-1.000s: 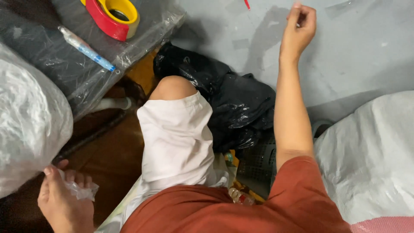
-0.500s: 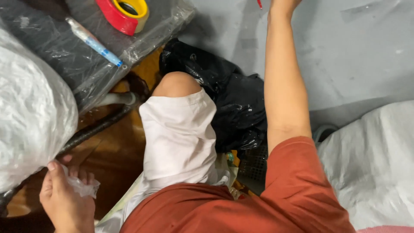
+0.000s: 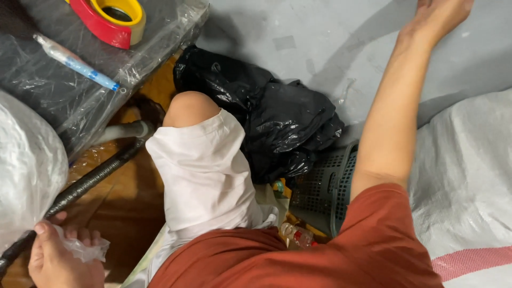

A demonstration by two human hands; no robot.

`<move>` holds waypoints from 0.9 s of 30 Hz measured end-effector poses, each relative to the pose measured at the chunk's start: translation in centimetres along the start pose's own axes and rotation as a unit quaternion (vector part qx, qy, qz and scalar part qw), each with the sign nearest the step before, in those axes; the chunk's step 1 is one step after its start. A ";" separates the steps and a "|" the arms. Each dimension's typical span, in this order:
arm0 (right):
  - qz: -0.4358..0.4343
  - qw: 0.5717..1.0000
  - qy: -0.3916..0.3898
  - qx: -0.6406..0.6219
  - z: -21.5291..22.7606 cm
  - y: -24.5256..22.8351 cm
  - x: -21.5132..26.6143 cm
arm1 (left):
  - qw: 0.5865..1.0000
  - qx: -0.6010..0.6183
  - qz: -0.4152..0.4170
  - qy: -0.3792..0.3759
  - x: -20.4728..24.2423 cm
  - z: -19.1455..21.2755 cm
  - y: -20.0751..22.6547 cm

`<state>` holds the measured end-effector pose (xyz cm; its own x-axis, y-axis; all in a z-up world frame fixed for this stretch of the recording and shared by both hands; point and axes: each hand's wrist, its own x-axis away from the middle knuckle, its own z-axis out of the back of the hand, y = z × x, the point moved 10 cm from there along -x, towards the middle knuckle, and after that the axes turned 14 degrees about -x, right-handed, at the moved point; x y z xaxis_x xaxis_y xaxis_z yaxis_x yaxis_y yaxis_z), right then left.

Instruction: Wrapping a foam cushion in clear plastic wrap, securing it with tape, and then placing it inside a black plastic bag.

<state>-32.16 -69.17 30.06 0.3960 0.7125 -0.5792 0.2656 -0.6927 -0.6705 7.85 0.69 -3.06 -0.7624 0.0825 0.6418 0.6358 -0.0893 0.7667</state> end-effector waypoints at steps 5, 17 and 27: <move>-0.014 1.000 0.004 0.013 -0.2 1.3 -0.8 | 1.000 -0.018 -0.016 -0.003 0.7 0.1 0.6; -0.041 0.997 0.022 0.064 -0.3 0.3 0.4 | 0.999 -0.032 -0.026 -0.004 0.8 0.1 0.7; 0.036 0.997 -0.055 0.048 1.0 -0.8 -3.4 | 0.998 -0.061 -0.007 0.015 0.3 0.7 0.3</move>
<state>-34.60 -70.96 32.07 0.3107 0.6725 -0.6717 0.1523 -0.7328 -0.6632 7.86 1.35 -2.62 -0.7760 0.0559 0.6282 0.6062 -0.2090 0.7674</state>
